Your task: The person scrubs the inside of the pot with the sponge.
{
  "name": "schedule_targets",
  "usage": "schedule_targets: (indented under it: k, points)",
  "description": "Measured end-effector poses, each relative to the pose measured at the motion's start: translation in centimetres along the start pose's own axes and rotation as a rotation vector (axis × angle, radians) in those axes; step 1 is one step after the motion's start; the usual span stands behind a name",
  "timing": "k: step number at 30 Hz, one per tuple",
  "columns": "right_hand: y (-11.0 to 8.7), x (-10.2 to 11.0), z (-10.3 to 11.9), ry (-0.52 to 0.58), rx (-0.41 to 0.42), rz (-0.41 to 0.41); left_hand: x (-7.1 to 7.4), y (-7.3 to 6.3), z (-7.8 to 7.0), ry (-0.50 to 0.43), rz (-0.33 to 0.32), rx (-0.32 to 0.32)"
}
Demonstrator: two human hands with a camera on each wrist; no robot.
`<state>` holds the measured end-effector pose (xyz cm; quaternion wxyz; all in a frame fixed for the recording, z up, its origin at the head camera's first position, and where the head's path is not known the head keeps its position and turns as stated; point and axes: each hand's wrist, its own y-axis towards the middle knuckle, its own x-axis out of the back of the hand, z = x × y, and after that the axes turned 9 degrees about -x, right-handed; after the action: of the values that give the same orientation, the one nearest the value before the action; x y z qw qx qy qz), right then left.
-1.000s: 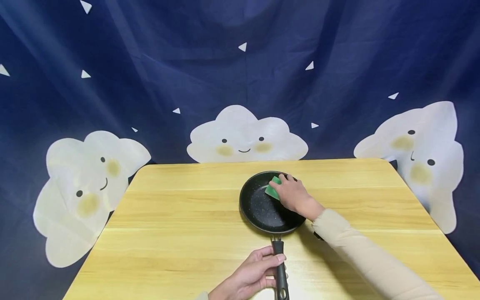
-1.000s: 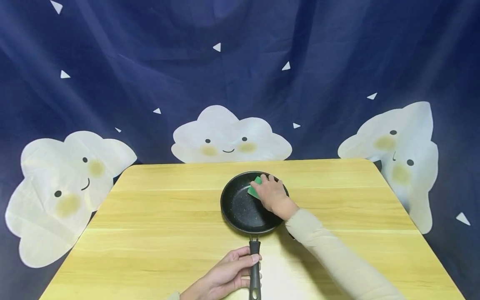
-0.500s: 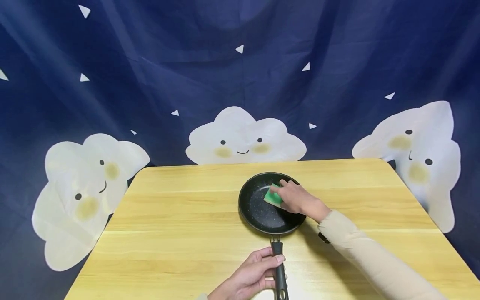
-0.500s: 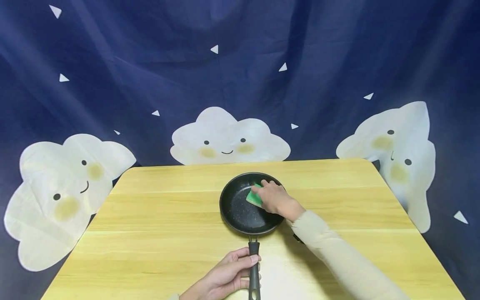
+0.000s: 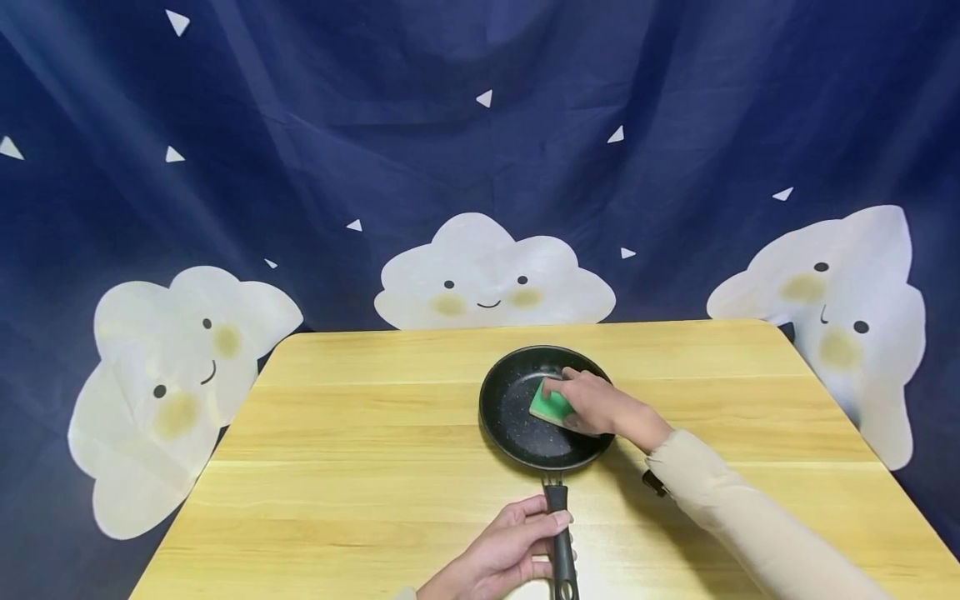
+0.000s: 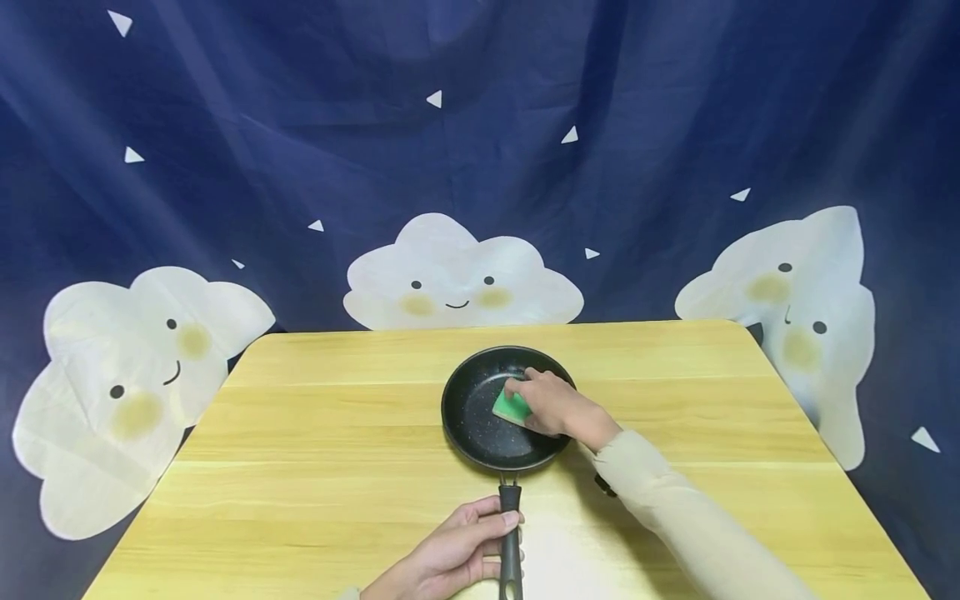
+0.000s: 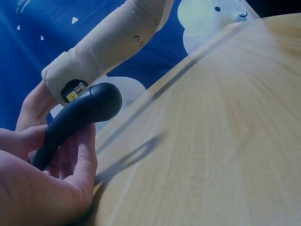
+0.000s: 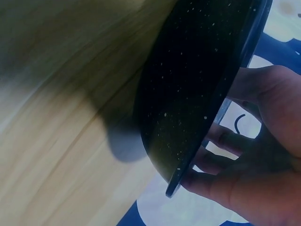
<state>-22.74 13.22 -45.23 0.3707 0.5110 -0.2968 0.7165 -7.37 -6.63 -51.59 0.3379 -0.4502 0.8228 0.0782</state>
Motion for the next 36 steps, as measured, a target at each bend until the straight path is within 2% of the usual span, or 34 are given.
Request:
schedule_targets:
  k: [8, 22, 36]
  points:
    - [-0.2, -0.2, 0.4, 0.03, 0.0, 0.012, 0.1, -0.1, -0.2, 0.0, -0.019, 0.009]
    - [-1.3, -1.6, 1.3, 0.079, -0.015, -0.035, 0.4, -0.4, -0.1, -0.018, -0.01, 0.027]
    - [-1.6, -1.2, 1.7, 0.115, -0.033, -0.003, 0.2, -0.1, -0.1, -0.025, 0.01, 0.014]
